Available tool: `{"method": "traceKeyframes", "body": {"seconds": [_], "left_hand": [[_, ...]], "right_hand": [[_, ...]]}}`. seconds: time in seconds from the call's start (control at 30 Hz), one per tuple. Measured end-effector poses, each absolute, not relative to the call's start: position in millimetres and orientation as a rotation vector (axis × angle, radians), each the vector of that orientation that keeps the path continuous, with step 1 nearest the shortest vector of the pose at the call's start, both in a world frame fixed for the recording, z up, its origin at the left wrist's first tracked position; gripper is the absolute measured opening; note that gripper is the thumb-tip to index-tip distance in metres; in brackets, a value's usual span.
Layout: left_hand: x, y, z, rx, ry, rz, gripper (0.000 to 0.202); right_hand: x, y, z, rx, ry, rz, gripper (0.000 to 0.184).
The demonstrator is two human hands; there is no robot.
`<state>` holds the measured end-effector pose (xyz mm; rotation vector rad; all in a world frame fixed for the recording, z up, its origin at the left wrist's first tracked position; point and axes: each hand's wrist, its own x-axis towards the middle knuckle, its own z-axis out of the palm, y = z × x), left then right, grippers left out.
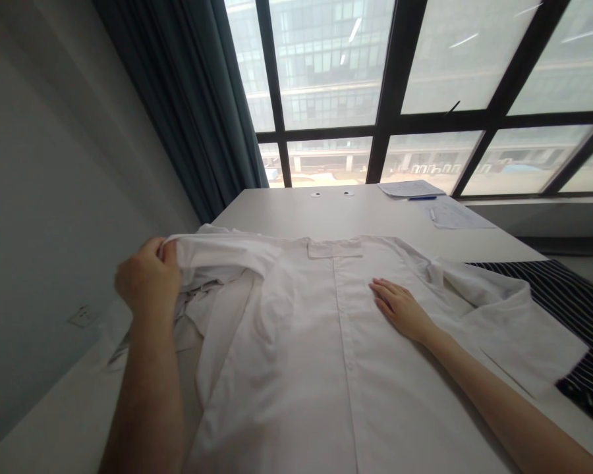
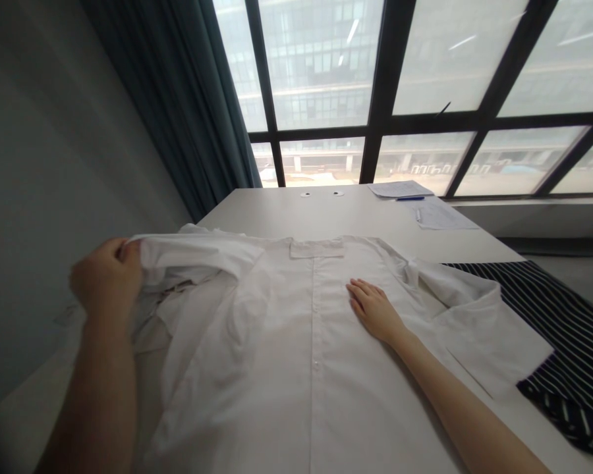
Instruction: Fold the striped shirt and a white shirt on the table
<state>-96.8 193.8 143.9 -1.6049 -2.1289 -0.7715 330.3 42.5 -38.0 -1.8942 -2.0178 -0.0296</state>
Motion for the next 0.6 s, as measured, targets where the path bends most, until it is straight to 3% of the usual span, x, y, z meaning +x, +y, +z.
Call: {"method": "traceKeyframes", "body": {"seconds": [0.13, 0.23, 0.37, 0.47, 0.6], "left_hand": [[-26, 156, 146, -2.118, -1.857, -0.86, 0.034], [20, 123, 126, -2.708, -1.744, -0.561, 0.035], [44, 95, 99, -3.461, -1.098, -0.054, 0.048], [38, 98, 93, -3.503, -0.961, -0.031, 0.045], [17, 133, 95, -3.223, -1.255, -0.23, 0.038]], "right_hand": [[330, 42, -37, -1.894, -2.013, -0.038, 0.045], [330, 42, -37, -1.869, -2.005, -0.051, 0.043], [330, 42, -39, -1.838, -2.005, -0.069, 0.041], [330, 42, -39, -1.825, -2.01, -0.088, 0.04], [327, 38, -27, -1.694, -2.085, -0.095, 0.038]]}}
